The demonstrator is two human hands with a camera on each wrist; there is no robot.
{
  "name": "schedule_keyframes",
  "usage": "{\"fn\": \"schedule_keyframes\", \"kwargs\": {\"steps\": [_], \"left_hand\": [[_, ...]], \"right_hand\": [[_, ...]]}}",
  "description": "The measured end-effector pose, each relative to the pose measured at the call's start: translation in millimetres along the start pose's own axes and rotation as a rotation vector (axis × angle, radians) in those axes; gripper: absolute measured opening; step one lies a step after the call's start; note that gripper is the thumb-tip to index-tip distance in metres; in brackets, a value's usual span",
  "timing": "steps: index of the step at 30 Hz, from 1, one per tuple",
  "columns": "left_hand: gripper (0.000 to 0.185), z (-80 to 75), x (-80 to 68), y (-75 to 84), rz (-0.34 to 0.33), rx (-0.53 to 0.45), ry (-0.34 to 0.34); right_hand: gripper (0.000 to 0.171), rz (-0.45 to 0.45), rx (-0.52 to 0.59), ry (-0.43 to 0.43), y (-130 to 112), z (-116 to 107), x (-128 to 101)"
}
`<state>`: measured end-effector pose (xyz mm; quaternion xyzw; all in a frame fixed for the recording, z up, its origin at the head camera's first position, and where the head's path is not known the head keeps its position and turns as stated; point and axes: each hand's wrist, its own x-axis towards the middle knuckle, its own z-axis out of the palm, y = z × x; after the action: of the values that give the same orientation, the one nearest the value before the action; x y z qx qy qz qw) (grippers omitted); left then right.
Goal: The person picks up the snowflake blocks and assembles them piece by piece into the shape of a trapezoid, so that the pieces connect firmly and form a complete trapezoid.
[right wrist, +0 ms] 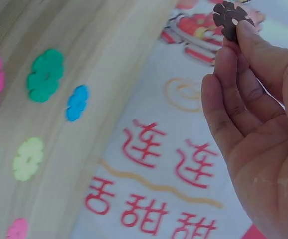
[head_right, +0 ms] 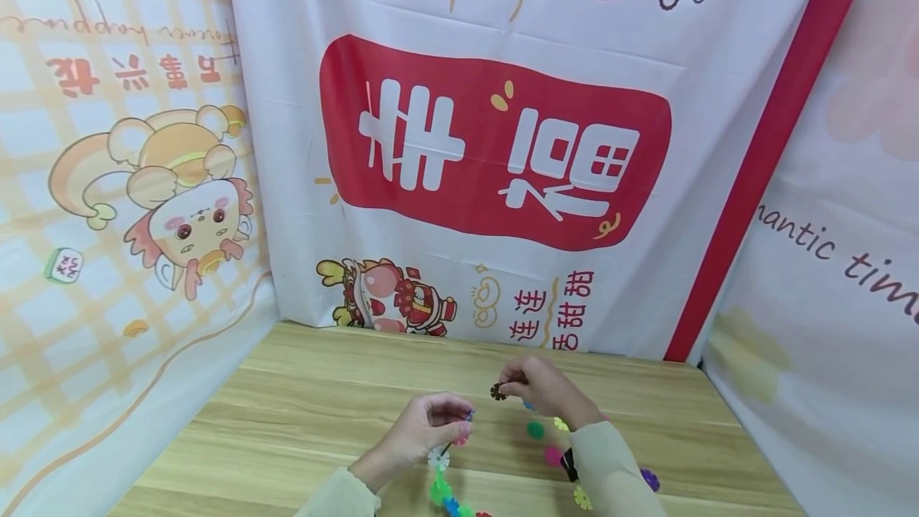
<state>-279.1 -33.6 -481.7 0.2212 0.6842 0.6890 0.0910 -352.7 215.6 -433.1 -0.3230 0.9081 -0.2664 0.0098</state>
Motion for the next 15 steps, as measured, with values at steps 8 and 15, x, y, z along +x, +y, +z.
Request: {"fn": "schedule_keyframes", "kwargs": {"steps": [8, 15], "left_hand": [[0.034, -0.3, 0.1, -1.2, -0.004, -0.019, 0.008], [0.037, 1.1, -0.2, 0.7, 0.013, -0.022, 0.001]], "right_hand": [[0.005, -0.066, 0.058, 0.011, -40.1, -13.3, -15.5], [0.008, -0.138, 0.152, 0.022, -56.5, -16.5, -24.4]]}}
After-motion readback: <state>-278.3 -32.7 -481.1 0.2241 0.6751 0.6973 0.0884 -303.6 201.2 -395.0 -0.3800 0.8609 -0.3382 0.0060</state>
